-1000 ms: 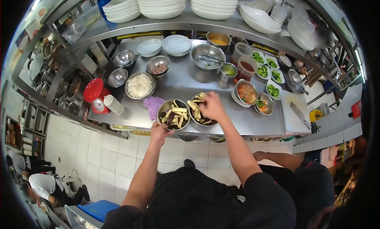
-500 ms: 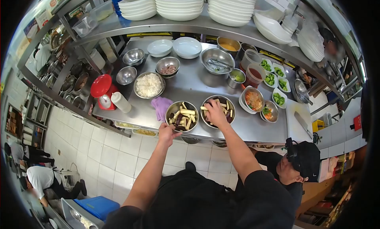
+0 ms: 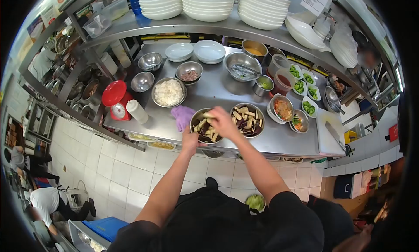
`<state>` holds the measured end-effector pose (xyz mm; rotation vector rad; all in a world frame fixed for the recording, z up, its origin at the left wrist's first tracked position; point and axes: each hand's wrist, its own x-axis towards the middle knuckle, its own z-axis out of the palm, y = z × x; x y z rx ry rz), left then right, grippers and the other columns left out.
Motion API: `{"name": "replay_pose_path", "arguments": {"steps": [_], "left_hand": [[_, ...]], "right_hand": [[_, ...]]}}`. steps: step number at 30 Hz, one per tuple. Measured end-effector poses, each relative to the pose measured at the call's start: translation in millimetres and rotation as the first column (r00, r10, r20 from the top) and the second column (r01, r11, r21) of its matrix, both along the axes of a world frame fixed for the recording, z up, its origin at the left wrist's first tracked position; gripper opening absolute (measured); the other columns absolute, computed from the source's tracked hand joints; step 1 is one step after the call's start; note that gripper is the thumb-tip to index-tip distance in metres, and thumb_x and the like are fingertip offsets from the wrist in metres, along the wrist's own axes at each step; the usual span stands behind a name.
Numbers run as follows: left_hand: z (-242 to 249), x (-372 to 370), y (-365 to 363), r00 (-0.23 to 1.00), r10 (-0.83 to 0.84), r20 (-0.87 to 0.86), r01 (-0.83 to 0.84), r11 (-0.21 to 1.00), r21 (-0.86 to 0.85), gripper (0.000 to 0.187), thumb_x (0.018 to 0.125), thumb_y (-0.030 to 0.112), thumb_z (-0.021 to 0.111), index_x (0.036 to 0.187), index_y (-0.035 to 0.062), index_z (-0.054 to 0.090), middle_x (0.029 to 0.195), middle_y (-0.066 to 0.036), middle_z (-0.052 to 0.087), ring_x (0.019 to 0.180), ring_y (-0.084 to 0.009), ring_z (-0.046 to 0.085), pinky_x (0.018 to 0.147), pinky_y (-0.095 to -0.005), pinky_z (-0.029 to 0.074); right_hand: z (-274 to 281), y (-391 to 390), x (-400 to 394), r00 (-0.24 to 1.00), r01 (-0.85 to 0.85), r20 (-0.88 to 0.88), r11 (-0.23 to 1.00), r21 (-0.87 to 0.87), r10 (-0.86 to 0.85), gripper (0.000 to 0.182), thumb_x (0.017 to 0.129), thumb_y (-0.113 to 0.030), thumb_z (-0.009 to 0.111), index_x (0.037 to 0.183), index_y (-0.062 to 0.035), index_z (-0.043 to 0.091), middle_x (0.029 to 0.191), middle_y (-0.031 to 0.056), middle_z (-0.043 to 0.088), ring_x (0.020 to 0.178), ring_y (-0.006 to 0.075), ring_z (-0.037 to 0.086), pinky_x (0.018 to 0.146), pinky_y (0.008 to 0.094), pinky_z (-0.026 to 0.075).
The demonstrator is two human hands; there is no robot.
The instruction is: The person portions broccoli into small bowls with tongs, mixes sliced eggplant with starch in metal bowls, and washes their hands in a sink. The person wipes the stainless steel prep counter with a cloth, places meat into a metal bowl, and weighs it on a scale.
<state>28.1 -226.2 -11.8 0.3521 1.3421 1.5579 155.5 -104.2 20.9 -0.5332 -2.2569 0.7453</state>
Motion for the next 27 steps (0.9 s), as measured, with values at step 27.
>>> {"name": "replay_pose_path", "arguments": {"steps": [27], "left_hand": [[-6, -9, -11, 0.998, 0.009, -0.056, -0.013, 0.998, -0.063, 0.051, 0.080, -0.009, 0.035, 0.128, 0.0059, 0.045, 0.107, -0.019, 0.063, 0.075, -0.0302, 0.070, 0.046, -0.0390, 0.061]], "right_hand": [[1, 62, 91, 0.788, 0.362, 0.397, 0.875, 0.321, -0.471, 0.026, 0.084, -0.018, 0.056, 0.108, -0.0126, 0.064, 0.115, 0.0099, 0.059, 0.108, 0.0316, 0.052, 0.088, 0.0502, 0.037]]}}
